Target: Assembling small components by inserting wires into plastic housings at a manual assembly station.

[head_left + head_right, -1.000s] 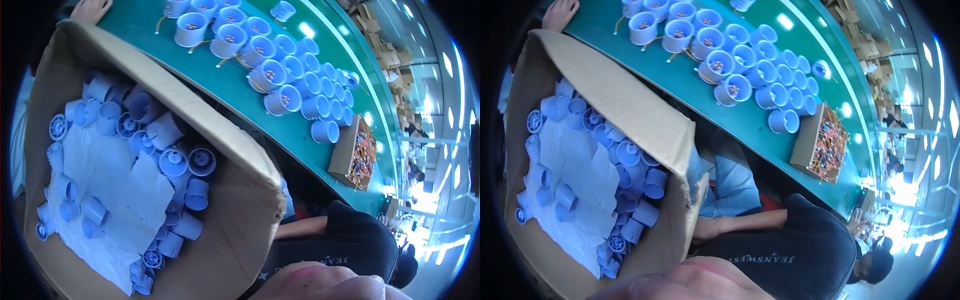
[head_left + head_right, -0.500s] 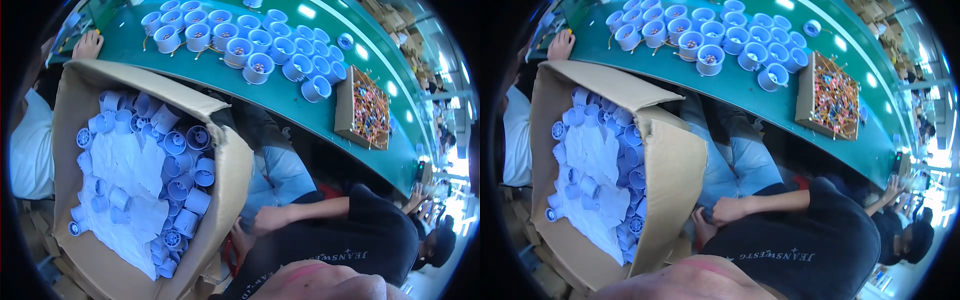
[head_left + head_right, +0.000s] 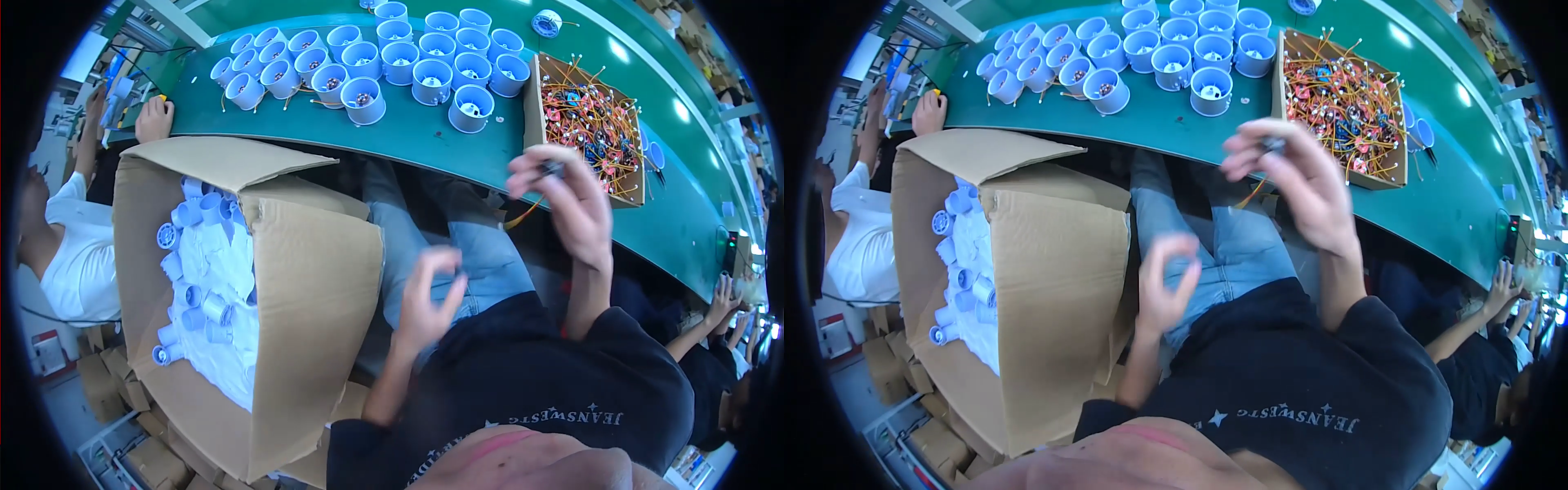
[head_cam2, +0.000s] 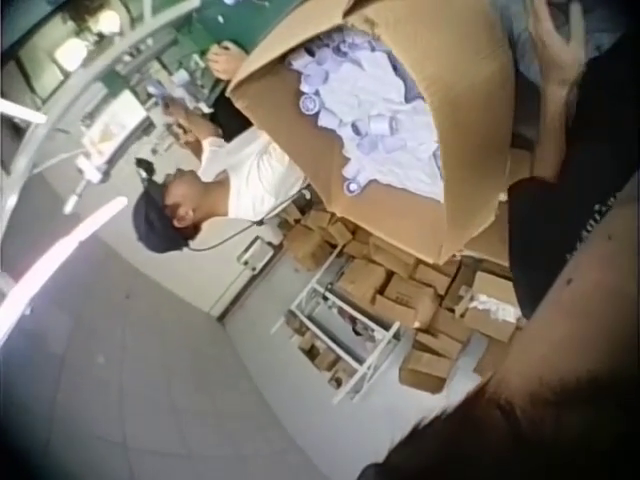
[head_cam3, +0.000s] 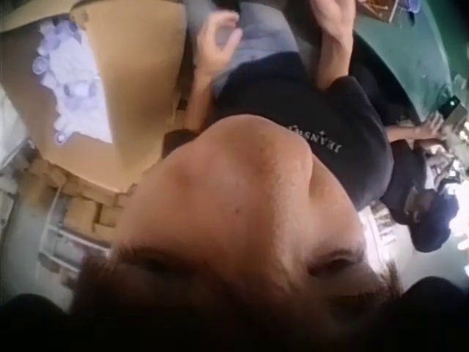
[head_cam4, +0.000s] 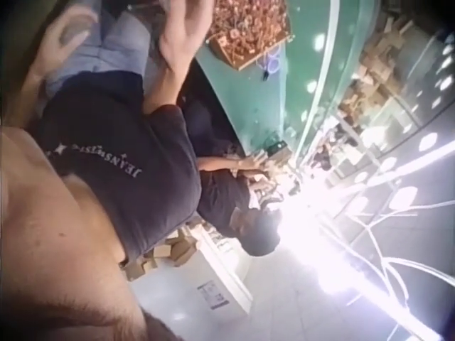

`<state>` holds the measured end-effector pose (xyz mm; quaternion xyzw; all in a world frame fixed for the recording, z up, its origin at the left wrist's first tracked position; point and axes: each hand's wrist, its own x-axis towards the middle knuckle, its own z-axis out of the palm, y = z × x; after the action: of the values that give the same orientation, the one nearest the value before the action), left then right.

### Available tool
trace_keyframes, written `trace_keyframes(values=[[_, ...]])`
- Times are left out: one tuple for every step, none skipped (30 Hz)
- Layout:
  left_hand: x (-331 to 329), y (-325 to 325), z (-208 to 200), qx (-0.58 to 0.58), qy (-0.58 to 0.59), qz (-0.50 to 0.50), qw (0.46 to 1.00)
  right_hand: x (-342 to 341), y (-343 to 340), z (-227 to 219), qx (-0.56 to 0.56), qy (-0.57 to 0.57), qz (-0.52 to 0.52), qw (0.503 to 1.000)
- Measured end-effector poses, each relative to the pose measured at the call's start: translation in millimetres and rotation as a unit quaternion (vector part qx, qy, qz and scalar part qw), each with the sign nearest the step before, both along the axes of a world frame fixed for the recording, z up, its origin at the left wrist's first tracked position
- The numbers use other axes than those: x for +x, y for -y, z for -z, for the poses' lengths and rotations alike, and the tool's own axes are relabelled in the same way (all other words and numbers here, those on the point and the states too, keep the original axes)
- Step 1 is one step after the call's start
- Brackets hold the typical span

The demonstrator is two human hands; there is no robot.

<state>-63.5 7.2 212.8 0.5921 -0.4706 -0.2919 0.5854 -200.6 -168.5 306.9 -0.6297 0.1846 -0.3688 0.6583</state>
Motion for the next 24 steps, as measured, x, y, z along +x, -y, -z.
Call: trace_keyframes(values=[[3.4,33.5,-2.2,-0.031,0.033,-0.039,0.998,-9.4,4.2,-1.7,-0.033,0.023,0.051,0.998],[5.8,69.0,-8.6,-0.041,0.02,-0.1,0.994,-19.6,8.7,-3.1,-0.029,0.026,0.047,0.998],[11.3,100.0,-10.0,-0.041,0.09,-0.133,0.986,-30.1,15.1,-3.6,-0.107,0.006,0.094,0.99],[14.5,128.0,-10.6,-0.058,0.142,-0.177,0.972,-38.8,20.3,-4.3,-0.184,-0.013,0.135,0.974],[15.8,151.3,-11.1,-0.074,0.195,-0.222,0.953,-45.1,23.9,-4.9,-0.258,-0.03,0.174,0.95],[15.8,170.4,-6.5,-0.068,0.196,-0.227,0.952,-50.9,24.7,-2.8,-0.254,-0.029,0.168,0.952],[17.5,184.4,-4.9,-0.052,0.256,-0.248,0.933,-54.6,22.8,-1.0,-0.258,-0.035,0.182,0.948],[17.7,188.3,-1.3,-0.034,0.315,-0.27,0.909,-57.4,19.8,1.2,-0.262,-0.042,0.193,0.945],[13.3,188.9,-4.2,-0.031,0.315,-0.273,0.908,-62.8,19.9,2.5,-0.268,-0.051,0.211,0.939],[11.5,185.7,-5.9,-0.029,0.322,-0.257,0.911,-66.0,18.2,4.1,-0.266,-0.05,0.205,0.94],[10.8,180.8,-6.5,-0.024,0.328,-0.242,0.913,-66.5,14.3,6.0,-0.237,-0.026,0.219,0.946],[10.0,174.7,-6.9,-0.017,0.334,-0.229,0.914,-64.4,8.9,9.0,-0.206,-0.001,0.231,0.951],[9.2,169.5,-5.7,-0.009,0.333,-0.237,0.913,-60.2,5.7,12.4,-0.173,0.021,0.24,0.955],[9.0,158.8,-4.2,-0.06,0.238,-0.217,0.945,-53.4,2.1,15.4,-0.166,0.018,0.221,0.961],[4.7,149.1,-2.1,-0.112,0.137,-0.195,0.965,-48.8,-2.2,18.3,-0.186,0.032,0.219,0.957],[-0.1,139.0,0.0,-0.166,0.036,-0.175,0.97,-44.3,-6.4,21.2,-0.205,0.047,0.215,0.954],[-2.1,128.6,-0.3,-0.157,0.036,-0.195,0.968,-37.5,-10.0,24.6,-0.223,0.066,0.211,0.95],[-5.3,118.3,-1.8,-0.151,0.034,-0.185,0.97,-32.0,-12.7,27.8,-0.215,0.063,0.191,0.956],[-8.7,111.0,-5.5,-0.149,0.03,-0.17,0.974,-26.9,-14.6,28.7,-0.256,0.052,0.183,0.948],[-10.2,104.4,-6.6,-0.147,0.028,-0.154,0.977,-21.7,-15.9,31.6,-0.296,0.043,0.175,0.938],[-10.9,97.9,-7.1,-0.141,0.026,-0.166,0.976,-17.7,-17.5,34.2,-0.337,0.036,0.169,0.925],[-11.1,92.8,-8.3,-0.143,0.057,-0.176,0.972,-14.5,-19.1,36.8,-0.334,0.035,0.161,0.928],[-10.8,88.5,-9.2,-0.146,0.087,-0.183,0.968,-12.1,-20.8,40.0,-0.328,0.025,0.149,0.932],[-10.1,85.2,-9.4,-0.15,0.117,-0.189,0.963,-10.1,-22.2,43.0,-0.323,0.015,0.139,0.936]])
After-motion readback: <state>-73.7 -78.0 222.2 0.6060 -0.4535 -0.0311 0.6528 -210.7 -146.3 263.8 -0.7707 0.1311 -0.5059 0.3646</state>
